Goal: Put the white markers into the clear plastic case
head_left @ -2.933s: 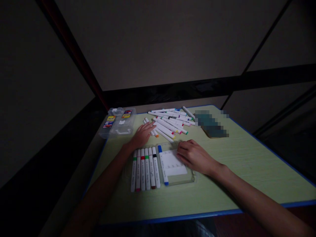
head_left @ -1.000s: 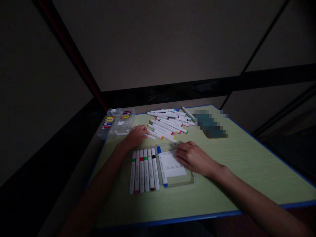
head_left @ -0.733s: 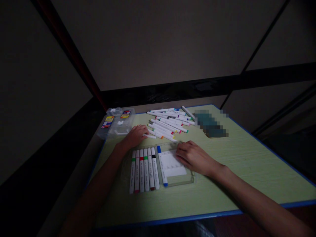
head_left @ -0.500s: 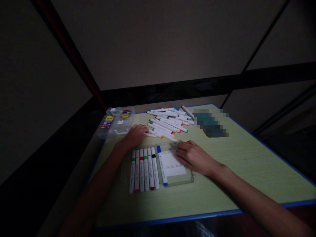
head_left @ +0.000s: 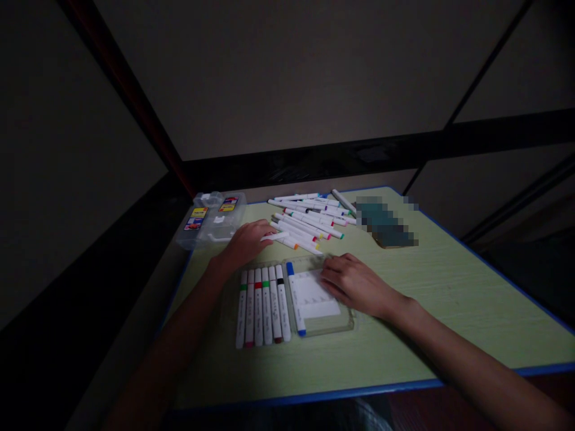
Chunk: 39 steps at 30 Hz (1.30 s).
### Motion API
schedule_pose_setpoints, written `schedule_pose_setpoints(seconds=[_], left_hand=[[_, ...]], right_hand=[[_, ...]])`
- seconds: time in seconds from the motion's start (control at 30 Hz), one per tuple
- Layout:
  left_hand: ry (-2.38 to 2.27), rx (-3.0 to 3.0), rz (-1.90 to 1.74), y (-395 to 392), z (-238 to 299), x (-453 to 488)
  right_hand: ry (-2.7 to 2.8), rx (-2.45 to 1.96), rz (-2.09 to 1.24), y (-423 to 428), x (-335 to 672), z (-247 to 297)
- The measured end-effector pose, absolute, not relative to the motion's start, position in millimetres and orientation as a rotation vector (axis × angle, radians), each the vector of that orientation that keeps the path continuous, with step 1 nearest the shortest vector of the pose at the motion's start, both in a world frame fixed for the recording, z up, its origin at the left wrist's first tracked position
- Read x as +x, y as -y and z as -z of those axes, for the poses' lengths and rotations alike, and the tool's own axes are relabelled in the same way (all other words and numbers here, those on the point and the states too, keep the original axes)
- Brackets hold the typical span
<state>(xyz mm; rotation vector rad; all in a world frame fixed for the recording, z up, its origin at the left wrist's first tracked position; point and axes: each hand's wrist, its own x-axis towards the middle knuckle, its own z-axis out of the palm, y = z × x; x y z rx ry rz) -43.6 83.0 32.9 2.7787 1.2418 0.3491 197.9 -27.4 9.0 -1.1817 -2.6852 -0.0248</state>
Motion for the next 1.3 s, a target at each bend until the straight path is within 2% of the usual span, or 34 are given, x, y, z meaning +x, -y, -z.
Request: schedule_pose_setpoints(seconds=[0.3, 0.57, 1.1, 1.3], left_hand=[[-1.28, 2.485, -0.597, -71, -51, -32], [-1.124, 2.086, -0.776, -67, -50, -22], [-0.928, 1.705, -0.755, -45, -40, 1], [-0.962, 1.642, -0.727, -41, -28, 6]], right_hand=[[2.672, -1.177, 0.007, 28, 198, -9], [2.684, -1.187, 0.023, 28, 198, -9], [2.638, -1.162, 0.099, 31, 195, -11], [2.589, -0.794, 0.187, 36, 192, -10]])
